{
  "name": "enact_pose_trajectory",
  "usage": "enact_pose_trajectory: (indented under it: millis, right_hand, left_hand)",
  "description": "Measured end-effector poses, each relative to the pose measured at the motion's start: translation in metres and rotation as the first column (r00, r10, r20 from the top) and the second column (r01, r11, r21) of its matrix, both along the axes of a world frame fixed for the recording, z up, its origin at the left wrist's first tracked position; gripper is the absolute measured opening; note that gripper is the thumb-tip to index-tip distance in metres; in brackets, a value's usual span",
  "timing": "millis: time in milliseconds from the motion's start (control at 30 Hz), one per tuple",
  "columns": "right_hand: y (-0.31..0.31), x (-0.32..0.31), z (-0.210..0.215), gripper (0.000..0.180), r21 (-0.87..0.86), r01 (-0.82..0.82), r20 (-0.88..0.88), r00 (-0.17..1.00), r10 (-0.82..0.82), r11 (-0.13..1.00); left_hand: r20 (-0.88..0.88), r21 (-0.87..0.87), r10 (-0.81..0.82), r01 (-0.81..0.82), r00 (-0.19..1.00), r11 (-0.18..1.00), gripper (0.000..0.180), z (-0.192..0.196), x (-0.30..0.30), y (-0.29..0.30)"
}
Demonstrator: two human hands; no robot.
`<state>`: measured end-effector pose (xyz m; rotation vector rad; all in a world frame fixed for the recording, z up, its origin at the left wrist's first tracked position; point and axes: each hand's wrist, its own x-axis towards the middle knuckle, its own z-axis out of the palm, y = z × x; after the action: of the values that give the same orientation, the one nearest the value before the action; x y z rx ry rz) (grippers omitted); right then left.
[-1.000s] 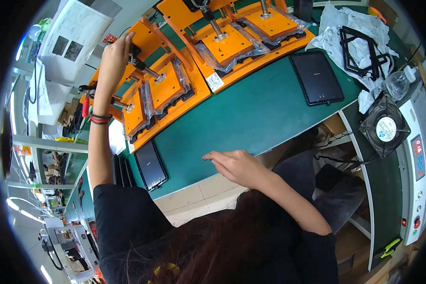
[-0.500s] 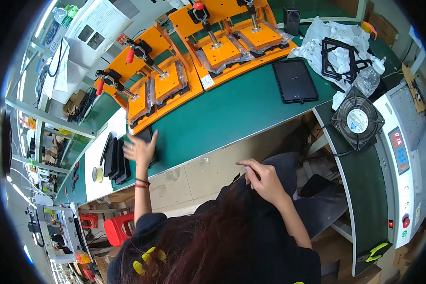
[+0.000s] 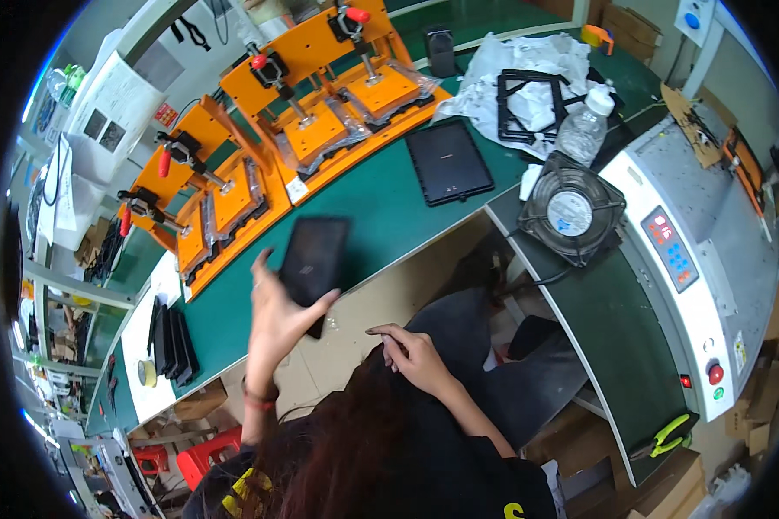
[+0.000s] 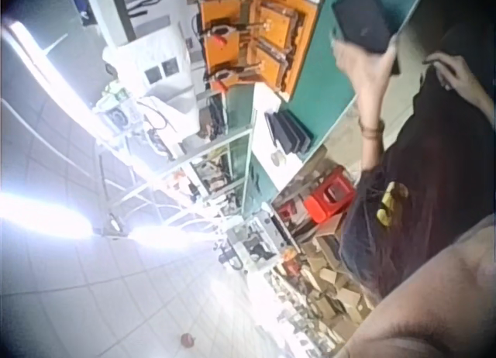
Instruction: The person assembles electronic devices by placing black rectangular units into orange clamping jigs and operating a press machine. They retrieve frames from a cardboard box, fit them onto the units, and place the assembled items into the box. The process involves repetitive handling of the units and frames.
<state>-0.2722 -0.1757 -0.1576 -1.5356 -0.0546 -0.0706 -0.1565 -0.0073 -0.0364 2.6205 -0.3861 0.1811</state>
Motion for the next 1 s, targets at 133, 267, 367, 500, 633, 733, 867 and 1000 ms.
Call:
enact_pose_trajectory:
  millis: [133, 267, 367, 500, 633, 733, 867, 1000]
  right_hand:
    - [-0.013, 0.014, 0.006, 0.028, 0.178, 0.307, -0.058, 0.952, -0.301, 0.935]
    - [-0.048, 0.054, 0.019, 0.037, 0.188, 0.608, 0.169, 0.754, -0.635, 0.772]
    - [-0.071, 0.073, 0.03, 0.032, 0.156, 0.674, 0.232, 0.686, -0.69, 0.722]
    - [-0.085, 0.074, 0.048, 0.024, 0.467, 0.489, -0.176, 0.868, -0.464, 0.737]
    - [-0.084, 0.068, 0.065, 0.031, 0.787, 0.273, -0.182, 0.96, -0.214, 0.554]
    - [-0.075, 0.071, 0.07, 0.032, 0.814, 0.254, -0.114, 0.952, -0.285, 0.522]
    - [-0.072, 0.086, 0.062, 0.029, 0.836, 0.321, -0.129, 0.903, -0.41, 0.445]
    - [-0.084, 0.117, 0.048, 0.028, 0.785, 0.373, -0.095, 0.862, -0.498, 0.495]
  left_hand:
    - [0.05, -0.096, -0.202, 0.206, 0.978, 0.974, 0.108, -0.001, 0.034, -0.119]
    - [-0.023, -0.353, -0.274, 0.249, 0.961, 0.902, 0.107, -0.016, 0.047, -0.189]
    - [-0.127, -0.683, -0.363, 0.183, 0.923, 0.707, 0.098, -0.033, 0.06, -0.209]
    - [-0.167, -0.972, -0.779, -0.232, 0.604, 0.028, 0.083, -0.05, 0.073, -0.208]
    - [0.059, -0.99, -0.891, -0.087, 0.45, -0.11, 0.099, -0.052, 0.07, -0.201]
    - [0.118, -0.979, -0.919, -0.113, 0.376, -0.172, 0.109, -0.05, 0.068, -0.201]
    - [0.045, -0.977, -0.938, -0.179, 0.345, -0.113, 0.104, -0.058, 0.082, -0.201]
    - [-0.003, -0.995, -0.727, -0.072, 0.687, -0.064, 0.072, -0.081, 0.096, -0.192]
